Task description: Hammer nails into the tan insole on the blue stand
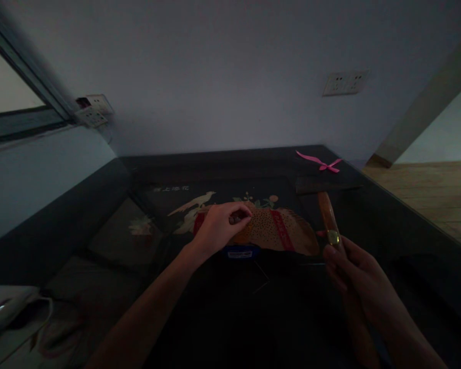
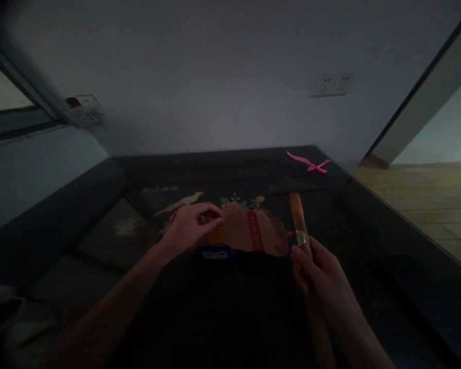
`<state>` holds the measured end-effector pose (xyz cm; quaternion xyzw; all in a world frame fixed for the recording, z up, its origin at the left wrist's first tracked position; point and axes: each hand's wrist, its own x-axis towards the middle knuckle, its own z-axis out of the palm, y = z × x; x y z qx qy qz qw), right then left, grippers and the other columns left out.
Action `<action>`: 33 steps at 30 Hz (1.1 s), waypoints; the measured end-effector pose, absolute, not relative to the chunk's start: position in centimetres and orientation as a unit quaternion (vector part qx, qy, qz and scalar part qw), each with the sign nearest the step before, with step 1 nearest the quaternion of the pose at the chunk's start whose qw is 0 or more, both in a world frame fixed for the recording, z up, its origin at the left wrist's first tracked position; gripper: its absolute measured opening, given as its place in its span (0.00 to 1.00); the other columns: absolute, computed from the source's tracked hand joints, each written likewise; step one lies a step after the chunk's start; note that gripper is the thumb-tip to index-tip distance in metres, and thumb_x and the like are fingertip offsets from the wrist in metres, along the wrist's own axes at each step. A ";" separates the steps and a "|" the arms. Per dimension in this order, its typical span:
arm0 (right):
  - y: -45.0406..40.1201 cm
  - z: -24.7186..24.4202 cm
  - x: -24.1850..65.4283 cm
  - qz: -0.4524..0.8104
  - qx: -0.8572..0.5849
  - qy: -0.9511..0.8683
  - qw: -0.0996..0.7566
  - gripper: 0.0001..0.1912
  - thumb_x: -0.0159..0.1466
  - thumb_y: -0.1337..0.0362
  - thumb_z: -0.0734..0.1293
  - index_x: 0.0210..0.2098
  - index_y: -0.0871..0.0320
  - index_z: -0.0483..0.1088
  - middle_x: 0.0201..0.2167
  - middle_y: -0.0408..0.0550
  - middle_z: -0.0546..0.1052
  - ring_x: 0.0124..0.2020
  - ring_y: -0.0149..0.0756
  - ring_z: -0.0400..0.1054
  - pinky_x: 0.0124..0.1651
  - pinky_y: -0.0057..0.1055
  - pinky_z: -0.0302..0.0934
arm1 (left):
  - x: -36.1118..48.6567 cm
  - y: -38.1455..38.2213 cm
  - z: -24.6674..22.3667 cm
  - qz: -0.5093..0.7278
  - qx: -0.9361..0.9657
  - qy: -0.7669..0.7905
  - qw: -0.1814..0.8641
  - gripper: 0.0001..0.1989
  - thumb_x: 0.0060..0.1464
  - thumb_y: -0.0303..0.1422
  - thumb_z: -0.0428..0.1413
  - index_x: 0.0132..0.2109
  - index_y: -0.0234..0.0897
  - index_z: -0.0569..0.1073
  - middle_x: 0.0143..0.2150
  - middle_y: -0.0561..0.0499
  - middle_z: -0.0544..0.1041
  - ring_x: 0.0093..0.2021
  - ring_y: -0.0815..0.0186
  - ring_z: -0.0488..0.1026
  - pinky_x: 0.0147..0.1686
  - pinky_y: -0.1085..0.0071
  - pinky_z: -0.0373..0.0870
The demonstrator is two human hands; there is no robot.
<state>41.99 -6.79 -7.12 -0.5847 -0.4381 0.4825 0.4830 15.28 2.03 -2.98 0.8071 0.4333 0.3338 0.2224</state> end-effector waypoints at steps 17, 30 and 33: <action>-6.9 -7.1 41.9 0.485 -0.586 -0.443 0.475 0.29 0.60 0.45 0.69 0.52 0.58 0.65 0.13 0.33 0.60 0.14 0.25 0.50 0.18 0.25 0.42 | 15.3 2.0 -2.9 0.345 0.800 0.432 0.232 0.03 0.55 0.27 0.58 0.37 0.35 0.76 0.32 0.52 0.79 0.31 0.68 0.74 0.33 0.75 0.70; -6.7 -7.3 41.9 0.485 -0.580 -0.453 0.472 0.29 0.60 0.46 0.68 0.52 0.59 0.64 0.13 0.33 0.61 0.14 0.25 0.51 0.18 0.26 0.42 | 15.3 2.2 -3.3 0.352 0.802 0.422 0.233 0.02 0.55 0.26 0.58 0.36 0.36 0.76 0.31 0.53 0.79 0.30 0.69 0.74 0.31 0.75 0.69; -6.7 -7.0 41.8 0.479 -0.583 -0.457 0.471 0.30 0.59 0.45 0.69 0.52 0.60 0.64 0.12 0.33 0.60 0.13 0.25 0.50 0.18 0.26 0.42 | 15.3 2.2 -3.3 0.355 0.804 0.419 0.227 0.02 0.55 0.26 0.58 0.36 0.36 0.76 0.31 0.53 0.79 0.30 0.69 0.74 0.32 0.75 0.69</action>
